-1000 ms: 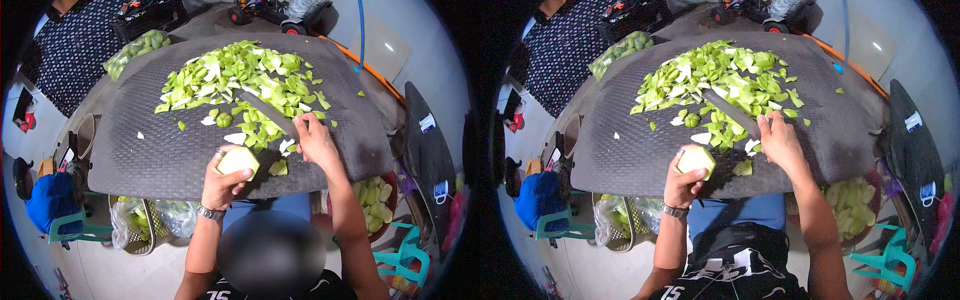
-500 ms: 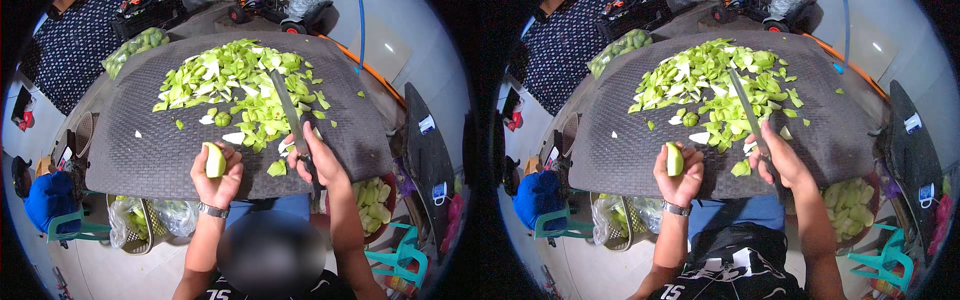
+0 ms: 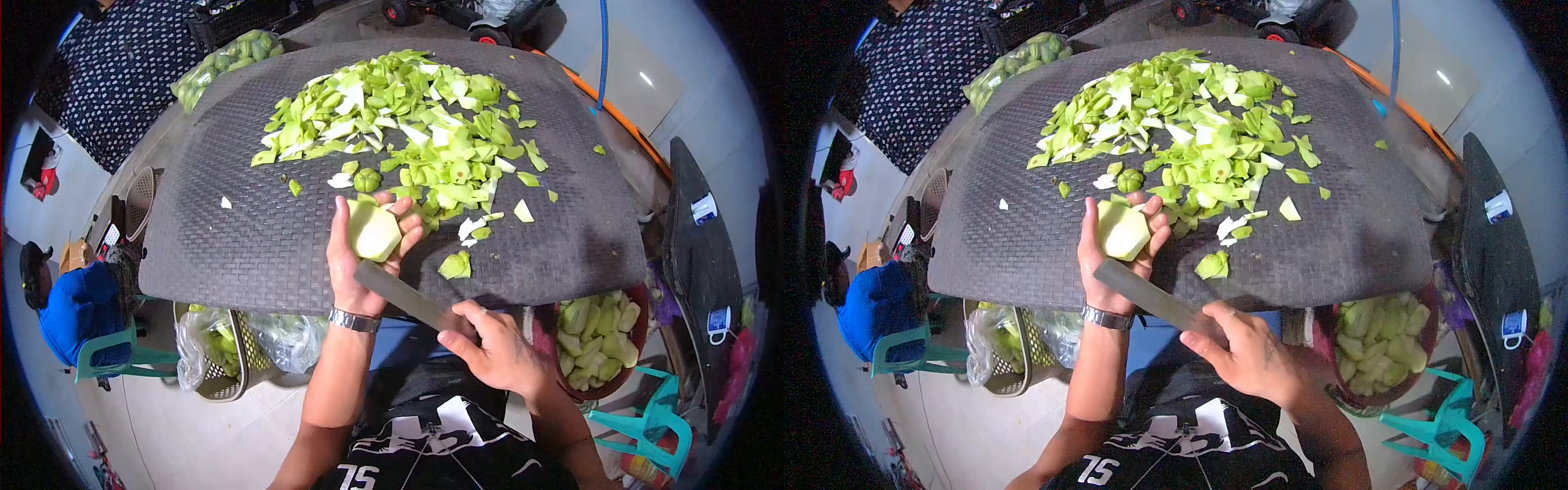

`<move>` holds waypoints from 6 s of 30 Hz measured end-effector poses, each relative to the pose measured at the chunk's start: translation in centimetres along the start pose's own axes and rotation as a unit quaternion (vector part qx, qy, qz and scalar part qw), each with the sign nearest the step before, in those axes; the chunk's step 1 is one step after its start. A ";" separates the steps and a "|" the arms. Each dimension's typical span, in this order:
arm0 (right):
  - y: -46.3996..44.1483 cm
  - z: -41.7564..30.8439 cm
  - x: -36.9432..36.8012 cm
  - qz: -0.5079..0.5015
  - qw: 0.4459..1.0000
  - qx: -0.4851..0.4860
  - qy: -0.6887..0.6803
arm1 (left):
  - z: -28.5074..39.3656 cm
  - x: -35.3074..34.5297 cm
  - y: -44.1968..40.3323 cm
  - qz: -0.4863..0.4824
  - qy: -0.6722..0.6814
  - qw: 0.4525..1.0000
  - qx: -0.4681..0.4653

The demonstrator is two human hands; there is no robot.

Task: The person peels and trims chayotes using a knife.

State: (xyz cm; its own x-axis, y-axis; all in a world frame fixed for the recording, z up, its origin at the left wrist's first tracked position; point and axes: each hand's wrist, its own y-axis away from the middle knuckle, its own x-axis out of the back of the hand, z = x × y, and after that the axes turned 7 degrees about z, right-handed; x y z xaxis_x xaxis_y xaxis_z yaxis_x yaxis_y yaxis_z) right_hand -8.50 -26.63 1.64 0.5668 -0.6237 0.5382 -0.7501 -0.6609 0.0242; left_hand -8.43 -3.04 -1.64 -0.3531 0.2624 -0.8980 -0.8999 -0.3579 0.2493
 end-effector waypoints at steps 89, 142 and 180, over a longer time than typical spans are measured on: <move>1.6 0.5 0.5 0.015 0.996 -0.043 -0.072 | -3.5 -2.1 1.4 -0.020 -0.098 0.995 0.003; -3.7 -0.1 2.5 -0.006 0.882 -0.107 -0.459 | -2.5 0.4 -0.8 0.029 -0.085 0.992 0.085; -4.0 2.3 -0.4 0.260 0.823 -0.106 -0.493 | -7.4 -2.6 3.2 -0.090 -0.301 0.944 -0.101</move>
State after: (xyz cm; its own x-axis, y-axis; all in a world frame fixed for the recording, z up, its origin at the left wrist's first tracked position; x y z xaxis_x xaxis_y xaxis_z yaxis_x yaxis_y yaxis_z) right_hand -4.97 -24.70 -0.59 0.0725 -0.9038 -0.4217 -0.9622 -0.1747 0.2089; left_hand -8.45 -11.47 -1.14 -0.3354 0.7754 -0.5350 -0.9134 -0.4068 -0.0171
